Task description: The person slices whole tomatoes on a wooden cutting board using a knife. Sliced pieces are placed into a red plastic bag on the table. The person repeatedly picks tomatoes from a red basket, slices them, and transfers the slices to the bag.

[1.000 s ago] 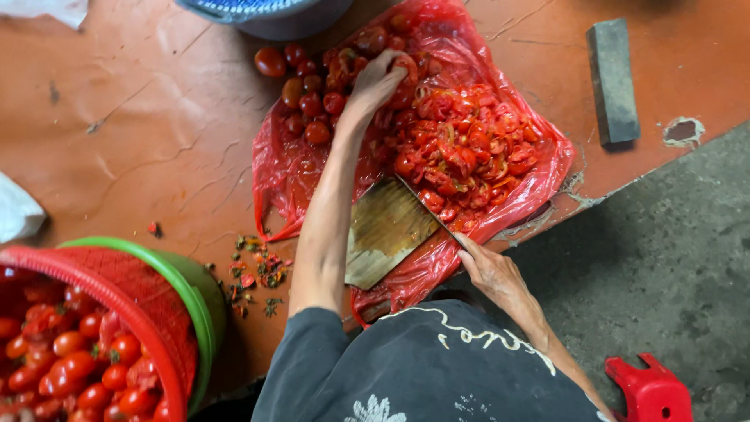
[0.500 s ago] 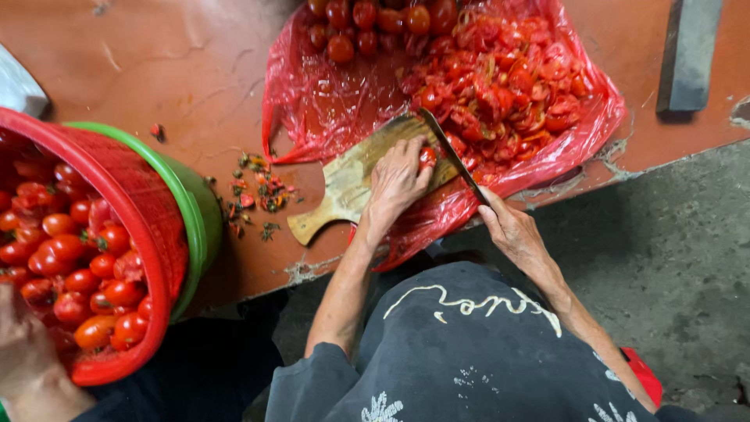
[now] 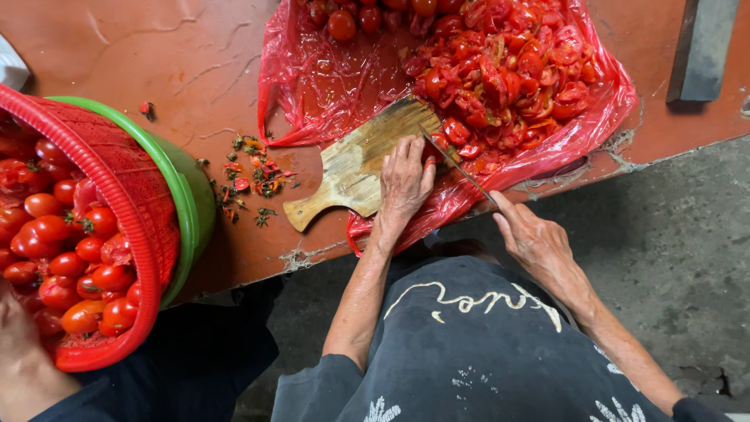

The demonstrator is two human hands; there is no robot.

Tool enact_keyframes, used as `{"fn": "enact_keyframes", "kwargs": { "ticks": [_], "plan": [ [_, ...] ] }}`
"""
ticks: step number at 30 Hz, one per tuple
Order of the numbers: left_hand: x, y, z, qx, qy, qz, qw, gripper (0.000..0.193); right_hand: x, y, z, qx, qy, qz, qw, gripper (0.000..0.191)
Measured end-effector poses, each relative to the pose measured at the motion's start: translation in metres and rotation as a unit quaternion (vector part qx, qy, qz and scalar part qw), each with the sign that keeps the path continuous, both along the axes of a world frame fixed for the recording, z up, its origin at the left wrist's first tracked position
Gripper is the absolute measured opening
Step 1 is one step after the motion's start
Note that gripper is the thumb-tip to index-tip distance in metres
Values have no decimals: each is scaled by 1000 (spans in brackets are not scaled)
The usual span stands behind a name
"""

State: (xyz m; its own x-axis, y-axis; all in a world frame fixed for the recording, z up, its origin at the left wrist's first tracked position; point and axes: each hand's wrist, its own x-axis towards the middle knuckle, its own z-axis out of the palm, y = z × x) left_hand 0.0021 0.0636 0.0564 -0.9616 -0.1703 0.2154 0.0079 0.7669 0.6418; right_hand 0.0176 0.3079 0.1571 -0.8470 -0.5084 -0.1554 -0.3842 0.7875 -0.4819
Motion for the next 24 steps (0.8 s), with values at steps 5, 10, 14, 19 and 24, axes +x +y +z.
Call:
{"fn": "enact_keyframes", "kwargs": {
  "ticks": [5,10,14,19,24],
  "plan": [
    [-3,5,2,-3,-25,14,1000,38,-20,-25,-21,10,31,12,999,47],
    [-1,6,3,13,0,20,1000,41,-39,-47,-46,3,37,21,999,45],
    [0,5,1,11,15,28,999,41,-27,-2,-36,31,13,28,999,49],
    [0,4,-4,9,36,20,999,40,-24,13,-39,6,-6,15,1000,49],
    [3,5,-6,17,49,20,998,40,-24,5,-38,-66,1,-4,998,46]
  ]
}}
